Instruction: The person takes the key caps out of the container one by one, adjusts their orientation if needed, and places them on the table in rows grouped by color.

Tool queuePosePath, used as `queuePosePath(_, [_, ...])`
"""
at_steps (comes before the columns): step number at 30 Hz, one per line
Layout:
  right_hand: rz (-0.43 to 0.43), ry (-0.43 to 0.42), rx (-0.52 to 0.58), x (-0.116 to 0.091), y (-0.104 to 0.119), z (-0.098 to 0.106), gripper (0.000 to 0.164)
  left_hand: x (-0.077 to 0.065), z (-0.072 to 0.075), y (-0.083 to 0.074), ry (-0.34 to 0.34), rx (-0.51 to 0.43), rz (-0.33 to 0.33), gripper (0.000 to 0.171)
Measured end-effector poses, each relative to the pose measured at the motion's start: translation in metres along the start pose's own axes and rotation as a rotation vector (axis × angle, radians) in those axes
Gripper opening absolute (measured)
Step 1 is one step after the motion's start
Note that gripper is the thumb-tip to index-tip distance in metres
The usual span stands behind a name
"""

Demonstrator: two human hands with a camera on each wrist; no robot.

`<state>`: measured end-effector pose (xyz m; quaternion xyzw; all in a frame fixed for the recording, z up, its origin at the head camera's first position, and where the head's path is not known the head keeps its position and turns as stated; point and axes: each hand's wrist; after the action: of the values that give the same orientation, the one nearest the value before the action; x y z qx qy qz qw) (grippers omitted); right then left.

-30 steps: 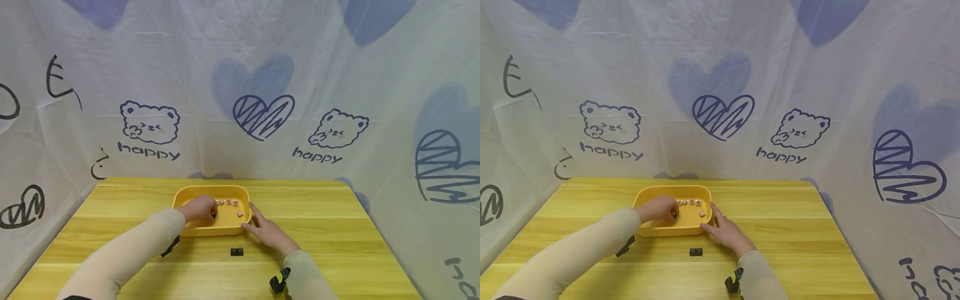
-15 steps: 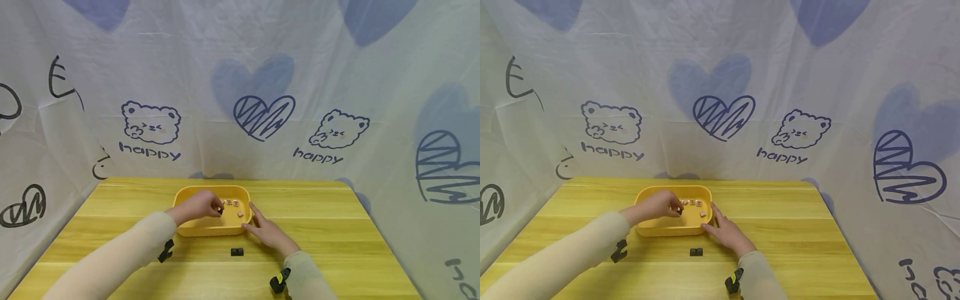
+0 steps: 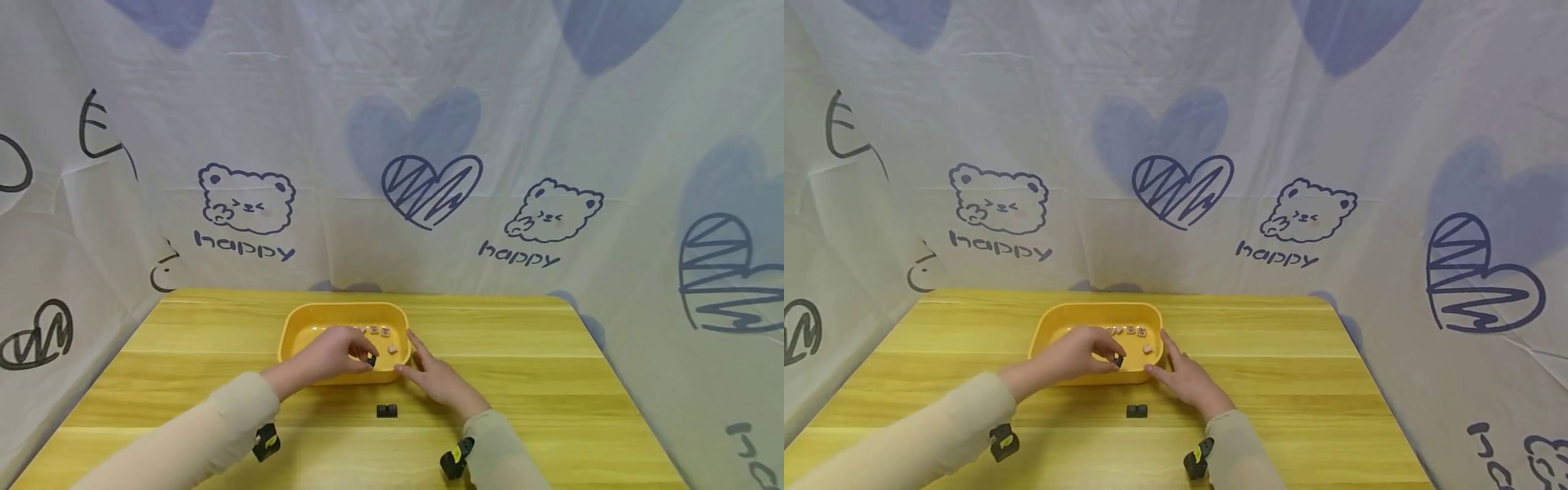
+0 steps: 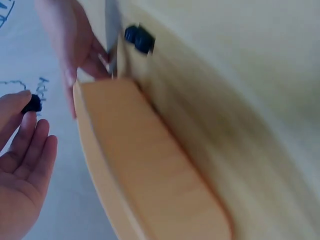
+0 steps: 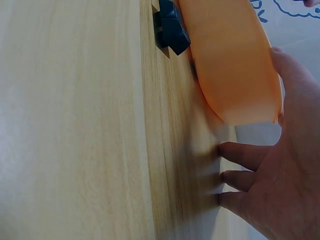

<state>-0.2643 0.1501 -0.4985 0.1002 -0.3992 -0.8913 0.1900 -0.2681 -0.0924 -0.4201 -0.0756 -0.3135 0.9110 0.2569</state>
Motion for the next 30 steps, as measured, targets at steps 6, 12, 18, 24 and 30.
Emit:
queuePosePath(6, [0.016,-0.002,-0.012,0.001,-0.001,-0.001,0.078,-0.012,-0.014,-0.003,-0.047,-0.077,-0.028,0.016])
queuePosePath(12, [0.027,-0.005,-0.020,0.002,0.000,-0.001,0.079,-0.020,-0.027,0.004,-0.055,-0.115,0.023,0.017])
queuePosePath(18, [0.026,-0.004,-0.015,0.002,0.001,-0.001,0.079,-0.029,-0.038,0.008,-0.030,-0.193,0.086,0.018])
queuePosePath(24, [0.016,-0.005,-0.014,0.002,0.000,-0.001,0.079,-0.036,-0.052,0.012,-0.007,-0.240,0.172,0.017])
queuePosePath(30, [0.019,-0.003,-0.013,0.001,0.000,0.000,0.079,-0.041,-0.062,0.016,-0.037,-0.210,0.225,0.017])
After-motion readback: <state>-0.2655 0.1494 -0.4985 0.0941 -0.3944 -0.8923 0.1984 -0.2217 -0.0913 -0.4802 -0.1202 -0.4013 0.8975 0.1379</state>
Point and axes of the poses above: each hand's wrist, its own x-axis towards the middle knuckle, its own z-axis out of the back of the hand, y = z × x, and after that the axes turned 11 degrees about z, right-handed
